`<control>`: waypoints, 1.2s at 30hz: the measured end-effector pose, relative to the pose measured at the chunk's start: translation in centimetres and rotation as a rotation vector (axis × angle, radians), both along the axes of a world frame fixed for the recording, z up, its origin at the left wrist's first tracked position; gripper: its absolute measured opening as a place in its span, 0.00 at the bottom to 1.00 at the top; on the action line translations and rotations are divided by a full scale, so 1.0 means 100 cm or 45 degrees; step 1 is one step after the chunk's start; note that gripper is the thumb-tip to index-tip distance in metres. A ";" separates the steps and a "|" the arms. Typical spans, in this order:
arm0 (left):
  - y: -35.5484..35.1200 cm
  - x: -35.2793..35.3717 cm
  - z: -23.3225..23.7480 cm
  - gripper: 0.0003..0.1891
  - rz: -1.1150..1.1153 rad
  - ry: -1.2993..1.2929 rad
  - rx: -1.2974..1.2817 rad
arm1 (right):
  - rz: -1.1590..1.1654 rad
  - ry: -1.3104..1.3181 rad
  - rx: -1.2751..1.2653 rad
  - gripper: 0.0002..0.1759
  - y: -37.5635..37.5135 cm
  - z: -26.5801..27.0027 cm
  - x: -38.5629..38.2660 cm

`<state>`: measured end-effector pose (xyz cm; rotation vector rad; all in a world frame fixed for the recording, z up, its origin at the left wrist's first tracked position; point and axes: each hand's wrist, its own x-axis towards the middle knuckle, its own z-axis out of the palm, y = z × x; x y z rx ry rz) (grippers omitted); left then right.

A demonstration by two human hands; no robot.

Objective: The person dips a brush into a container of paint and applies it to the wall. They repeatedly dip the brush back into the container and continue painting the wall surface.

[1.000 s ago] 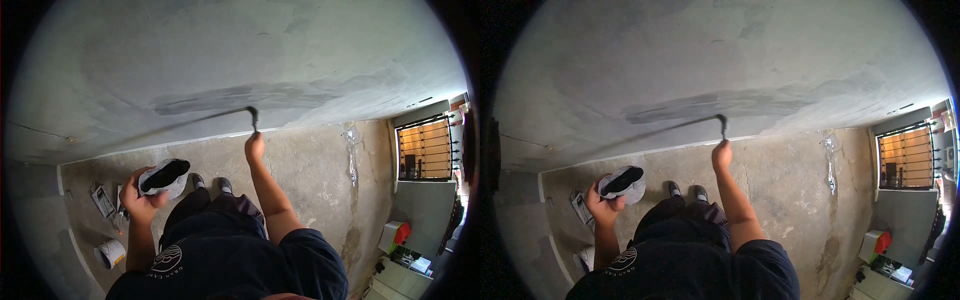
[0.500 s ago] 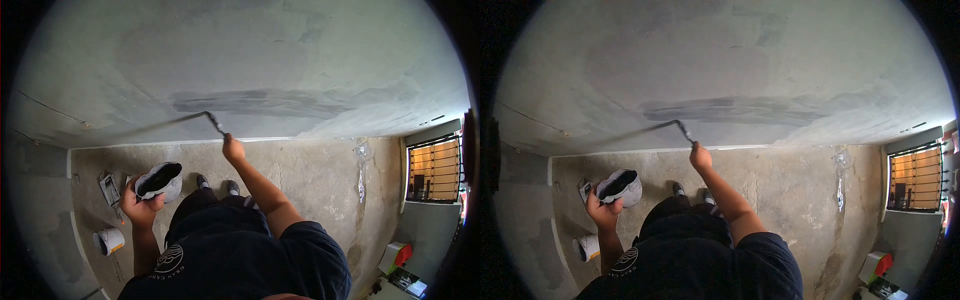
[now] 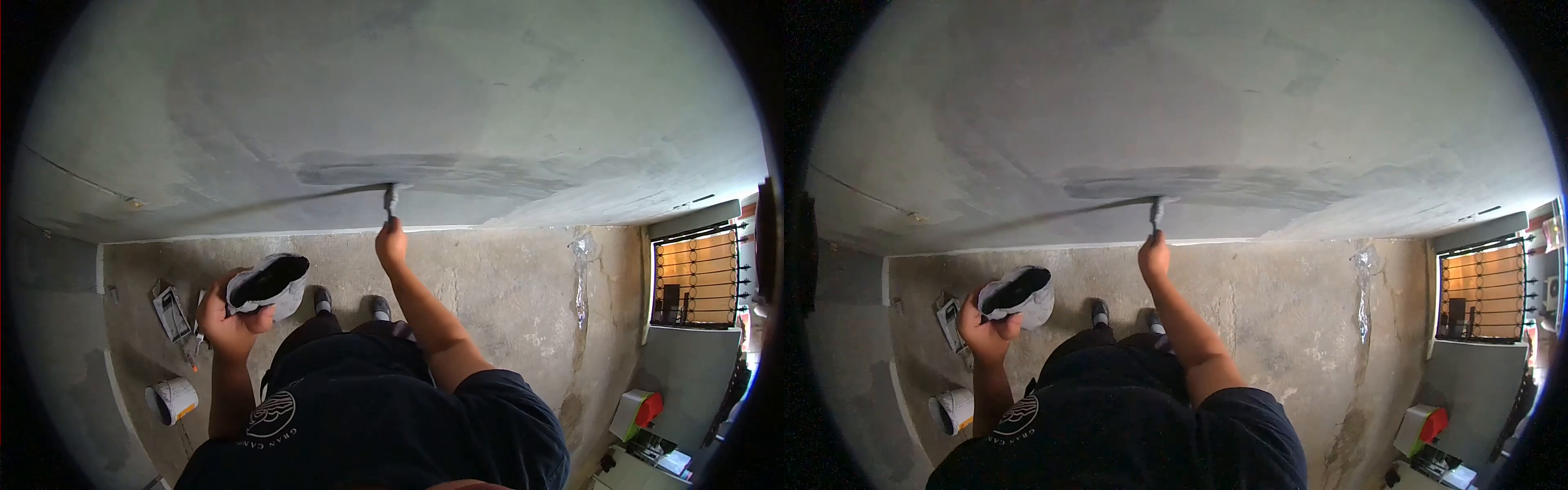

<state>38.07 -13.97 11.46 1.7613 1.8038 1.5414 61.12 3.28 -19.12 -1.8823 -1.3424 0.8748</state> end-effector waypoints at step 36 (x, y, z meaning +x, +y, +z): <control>0.051 -0.202 -0.021 0.31 -0.247 -0.037 0.012 | -0.163 -0.282 -0.041 0.16 -0.014 0.023 -0.100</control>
